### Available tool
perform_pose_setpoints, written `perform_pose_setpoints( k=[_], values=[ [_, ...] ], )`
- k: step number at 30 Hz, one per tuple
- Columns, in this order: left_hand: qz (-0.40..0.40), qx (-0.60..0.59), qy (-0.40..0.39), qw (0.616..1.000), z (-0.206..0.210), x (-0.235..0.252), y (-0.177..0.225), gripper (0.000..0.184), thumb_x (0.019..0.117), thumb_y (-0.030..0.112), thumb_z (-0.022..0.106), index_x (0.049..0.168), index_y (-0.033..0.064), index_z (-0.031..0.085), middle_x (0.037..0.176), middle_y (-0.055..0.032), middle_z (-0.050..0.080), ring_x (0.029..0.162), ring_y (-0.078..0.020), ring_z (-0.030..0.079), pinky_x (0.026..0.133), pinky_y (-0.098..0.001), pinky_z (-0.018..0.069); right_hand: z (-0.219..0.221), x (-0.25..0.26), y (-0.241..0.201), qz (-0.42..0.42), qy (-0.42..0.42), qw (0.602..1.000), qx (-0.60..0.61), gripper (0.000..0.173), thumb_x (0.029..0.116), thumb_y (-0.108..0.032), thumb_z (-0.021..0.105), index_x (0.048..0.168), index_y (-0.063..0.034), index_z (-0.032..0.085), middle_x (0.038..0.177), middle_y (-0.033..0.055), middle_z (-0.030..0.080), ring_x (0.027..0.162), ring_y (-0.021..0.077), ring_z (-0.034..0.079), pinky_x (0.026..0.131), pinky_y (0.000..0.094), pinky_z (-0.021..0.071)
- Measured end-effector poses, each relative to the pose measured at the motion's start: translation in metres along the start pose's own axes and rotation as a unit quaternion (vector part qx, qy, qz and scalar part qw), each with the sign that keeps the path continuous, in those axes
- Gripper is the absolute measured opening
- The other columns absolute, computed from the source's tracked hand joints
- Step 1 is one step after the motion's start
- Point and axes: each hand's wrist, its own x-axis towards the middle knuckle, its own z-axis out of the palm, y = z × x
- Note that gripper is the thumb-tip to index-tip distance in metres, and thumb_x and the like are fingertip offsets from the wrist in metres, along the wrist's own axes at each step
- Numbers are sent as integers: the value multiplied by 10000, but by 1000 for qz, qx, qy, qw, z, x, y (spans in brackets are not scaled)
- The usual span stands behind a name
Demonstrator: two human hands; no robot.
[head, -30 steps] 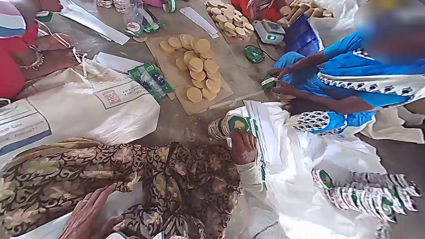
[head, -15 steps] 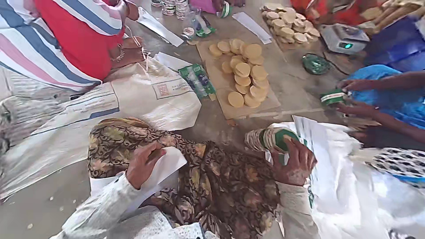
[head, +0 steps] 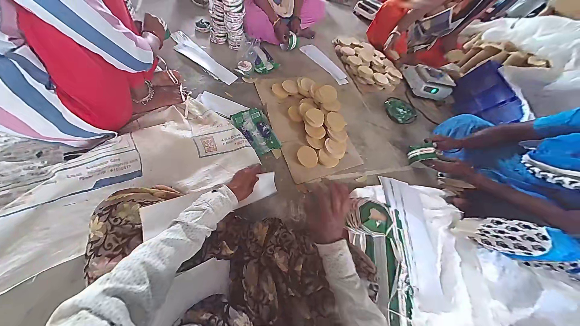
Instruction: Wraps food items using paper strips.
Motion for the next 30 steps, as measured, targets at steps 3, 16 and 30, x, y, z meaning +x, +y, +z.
perform_pose_setpoints(
  k=[3, 16, 30],
  values=[
    [-9, 69, -94, 993, 35, 29, -1, 438, 1057, 96, 493, 1478, -19, 460, 1432, -280, 548, 1339, -455, 525, 1129, -598, 392, 61, 44, -12, 55, -124, 990, 47, 588, 916, -480, 665, 1309, -43, 684, 1458, 279, 538, 1394, 516, 439, 1114, 678, 347],
    [-13, 65, -128, 990, 75, 46, -14, 389, 939, -105, 536, 1284, 33, 652, 1415, -227, 553, 1406, -418, 431, 1196, -620, 247, 238, 201, -6, -3, -462, 885, -52, 1116, 737, -719, 773, 1605, -149, 363, 1725, 192, -27, 1580, 407, -119, 1217, 693, -49],
    [-41, 35, -143, 988, 74, 40, -14, 558, 985, 64, 633, 1520, 90, 476, 1511, -243, 457, 1435, -432, 388, 1192, -590, 275, 218, 187, -9, 100, -378, 919, 59, 593, 832, -409, 836, 1289, -74, 663, 1441, 235, 528, 1429, 453, 367, 1127, 662, 291]
  ],
)
